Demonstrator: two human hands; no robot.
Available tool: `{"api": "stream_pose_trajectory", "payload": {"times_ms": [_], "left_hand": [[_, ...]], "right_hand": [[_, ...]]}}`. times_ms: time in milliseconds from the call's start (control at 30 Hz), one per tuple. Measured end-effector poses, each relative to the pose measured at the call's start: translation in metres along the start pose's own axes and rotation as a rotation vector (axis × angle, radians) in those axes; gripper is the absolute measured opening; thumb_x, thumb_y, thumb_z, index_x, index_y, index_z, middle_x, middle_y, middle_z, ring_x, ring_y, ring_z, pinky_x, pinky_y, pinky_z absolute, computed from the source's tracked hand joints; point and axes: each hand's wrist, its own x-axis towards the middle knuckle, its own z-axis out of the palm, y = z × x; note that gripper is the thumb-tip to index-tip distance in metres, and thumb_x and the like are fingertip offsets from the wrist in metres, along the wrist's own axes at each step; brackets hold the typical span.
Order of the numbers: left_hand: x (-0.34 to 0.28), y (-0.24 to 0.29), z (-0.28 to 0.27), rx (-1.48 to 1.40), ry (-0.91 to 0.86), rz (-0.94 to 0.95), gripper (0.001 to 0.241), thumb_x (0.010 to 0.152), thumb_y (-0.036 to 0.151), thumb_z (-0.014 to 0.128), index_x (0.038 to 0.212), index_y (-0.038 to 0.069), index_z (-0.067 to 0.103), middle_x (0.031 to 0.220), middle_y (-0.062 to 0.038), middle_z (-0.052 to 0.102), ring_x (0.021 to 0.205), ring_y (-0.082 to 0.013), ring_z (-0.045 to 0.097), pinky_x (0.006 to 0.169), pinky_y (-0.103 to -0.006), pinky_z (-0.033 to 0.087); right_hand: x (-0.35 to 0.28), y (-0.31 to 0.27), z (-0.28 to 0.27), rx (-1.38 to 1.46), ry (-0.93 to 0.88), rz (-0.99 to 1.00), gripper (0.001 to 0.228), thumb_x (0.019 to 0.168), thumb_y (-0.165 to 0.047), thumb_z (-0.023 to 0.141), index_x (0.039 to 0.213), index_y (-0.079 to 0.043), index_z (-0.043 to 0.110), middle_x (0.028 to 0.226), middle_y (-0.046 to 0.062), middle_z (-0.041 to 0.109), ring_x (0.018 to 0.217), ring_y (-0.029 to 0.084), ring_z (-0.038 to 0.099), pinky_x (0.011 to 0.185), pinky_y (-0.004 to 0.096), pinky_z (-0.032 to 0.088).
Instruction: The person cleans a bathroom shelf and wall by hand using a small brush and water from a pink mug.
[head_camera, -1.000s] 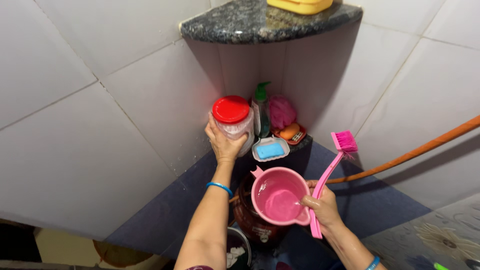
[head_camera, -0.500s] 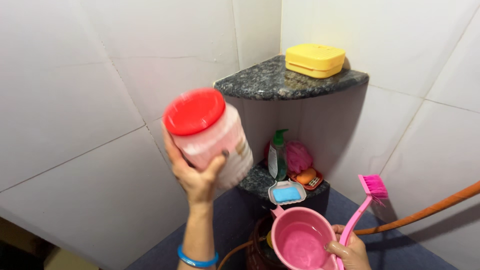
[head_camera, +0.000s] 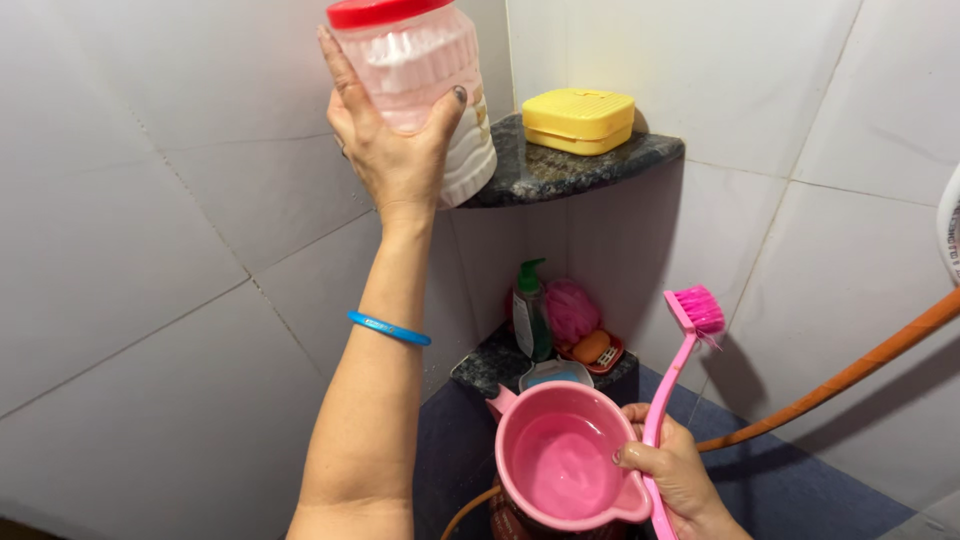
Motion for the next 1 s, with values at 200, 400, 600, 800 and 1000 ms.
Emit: {"api": "stream_pose_trajectory", "payload": {"times_ms": [200, 400, 600, 800, 1000], "left_hand": [[-0.001, -0.020, 0.026, 0.239, 0.011, 0.044, 0.120, 0.081, 0.060, 0.091, 0.164, 0.031, 0.010, 0.153, -0.031, 0.032, 0.134, -0.0519, 0.043, 0.108, -0.0603, 0.041], [-0.004, -0.033, 0.031, 0.216, 0.006, 0.135, 0.084, 0.092, 0.057, 0.080, 0.149, 0.017, 0.033, 0.147, -0.026, 0.044, 0.132, -0.0490, 0.048, 0.107, -0.0562, 0.046], [-0.100, -0.043, -0.056, 0.224, -0.235, 0.222, 0.045, 0.104, 0.032, 0.074, 0.139, 0.008, 0.060, 0.147, -0.021, 0.050, 0.136, -0.0432, 0.049, 0.115, -0.0503, 0.046], [-0.303, -0.061, -0.131, 0.105, -0.644, -0.144, 0.036, 0.082, 0.019, 0.082, 0.115, 0.015, 0.069, 0.133, -0.011, 0.063, 0.129, -0.0351, 0.056, 0.109, -0.0481, 0.048], [-0.393, -0.074, -0.100, 0.189, -0.853, -0.336, 0.060, 0.064, 0.025, 0.092, 0.119, 0.015, 0.069, 0.143, -0.021, 0.052, 0.133, -0.0429, 0.044, 0.100, -0.0541, 0.041]], "right_hand": [[0.014, -0.007, 0.017, 0.006, -0.061, -0.009, 0.049, 0.064, 0.014, 0.066, 0.112, 0.006, 0.058, 0.088, 0.013, 0.068, 0.075, 0.020, 0.068, 0.069, 0.033, 0.058], [0.029, 0.010, 0.018, -0.165, -0.072, -0.134, 0.046, 0.062, 0.012, 0.067, 0.107, 0.004, 0.065, 0.087, 0.010, 0.070, 0.073, 0.018, 0.068, 0.066, 0.032, 0.058], [0.011, 0.035, -0.016, -0.164, -0.042, -0.076, 0.042, 0.068, 0.010, 0.067, 0.108, 0.004, 0.062, 0.088, 0.008, 0.068, 0.075, 0.016, 0.067, 0.069, 0.030, 0.058], [-0.013, 0.061, -0.047, -0.181, 0.040, -0.011, 0.044, 0.068, 0.013, 0.065, 0.111, 0.005, 0.061, 0.090, 0.010, 0.068, 0.075, 0.017, 0.068, 0.071, 0.030, 0.058], [-0.022, 0.065, -0.063, -0.160, 0.124, -0.013, 0.045, 0.069, 0.011, 0.064, 0.114, 0.004, 0.061, 0.091, 0.010, 0.068, 0.078, 0.017, 0.068, 0.072, 0.030, 0.058]]}}
